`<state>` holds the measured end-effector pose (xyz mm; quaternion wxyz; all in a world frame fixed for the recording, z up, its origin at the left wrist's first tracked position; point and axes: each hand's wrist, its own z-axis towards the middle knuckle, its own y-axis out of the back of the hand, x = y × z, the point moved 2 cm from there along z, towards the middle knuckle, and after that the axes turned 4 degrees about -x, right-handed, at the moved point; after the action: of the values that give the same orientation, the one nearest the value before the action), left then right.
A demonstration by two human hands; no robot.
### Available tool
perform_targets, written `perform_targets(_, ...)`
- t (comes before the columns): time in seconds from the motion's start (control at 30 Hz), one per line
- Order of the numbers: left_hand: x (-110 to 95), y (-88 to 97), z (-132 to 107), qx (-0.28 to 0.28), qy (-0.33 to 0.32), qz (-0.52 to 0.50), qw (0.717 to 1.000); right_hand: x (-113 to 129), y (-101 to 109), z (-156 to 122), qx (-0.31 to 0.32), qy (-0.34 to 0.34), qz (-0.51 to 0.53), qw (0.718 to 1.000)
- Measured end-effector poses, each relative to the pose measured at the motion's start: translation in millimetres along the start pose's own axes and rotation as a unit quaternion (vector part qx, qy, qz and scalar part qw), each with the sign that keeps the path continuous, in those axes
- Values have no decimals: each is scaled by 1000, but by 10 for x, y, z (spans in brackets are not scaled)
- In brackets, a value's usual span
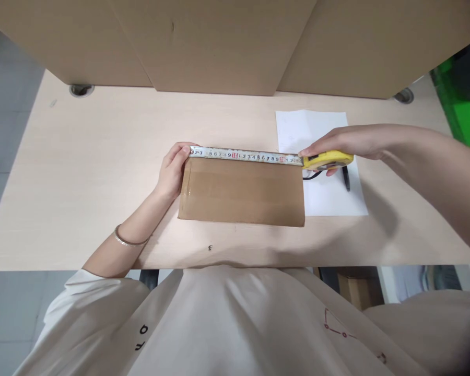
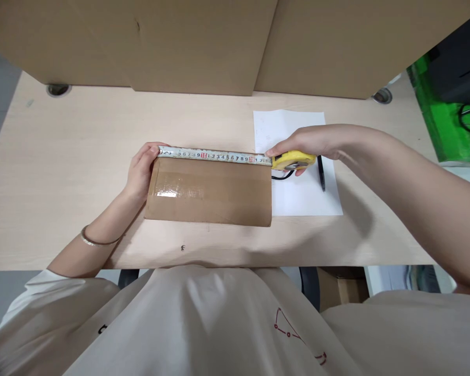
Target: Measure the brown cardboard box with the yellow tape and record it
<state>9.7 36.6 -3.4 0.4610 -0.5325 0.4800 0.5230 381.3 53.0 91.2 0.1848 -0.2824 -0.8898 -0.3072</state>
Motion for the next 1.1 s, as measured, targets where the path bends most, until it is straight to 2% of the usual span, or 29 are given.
perform_targets(0.17,-12,-11,-22,3,-14,19,1000,-7,4,-89,1,18,-6,1000)
perform_targets(0.27,31,-6,-4,28,-8,-1,1000,3,-19,-187,-4,29,-19,999)
perform_targets(0.4,116,162,46,57,6,-48,997,21,-74,-298,12,21,-20,1000)
perform_targets(0.47,135,310,42,64,-3,0,998,13,-89,-313,27,28,-9,999)
perform_targets(0.57,131,480,-28,92,-48,160,982,-35,-78,-281,19,30,19,999)
perform_targets(0.63,138,501,-95,119,-73,246,959,-73,-72,-241,3,19,68,997)
perform_targets(0.7,163,459,-147,126,-83,277,949,-89,-88,-215,-9,15,129,991)
perform_targets(0.8,196,363,-183,101,-99,251,957,-41,-146,-236,-22,25,178,983)
perform_targets(0.93,179,260,-229,157,-62,101,980,144,-165,-341,-75,83,231,967)
perform_targets(0.97,150,242,-251,155,-56,64,984,202,-144,-363,-98,106,247,958)
perform_targets(1.03,39,203,-313,107,-100,17,989,315,-77,-377,-151,144,285,936)
perform_targets(1.1,-126,141,-405,44,-201,7,979,411,-6,-342,-197,160,331,909)
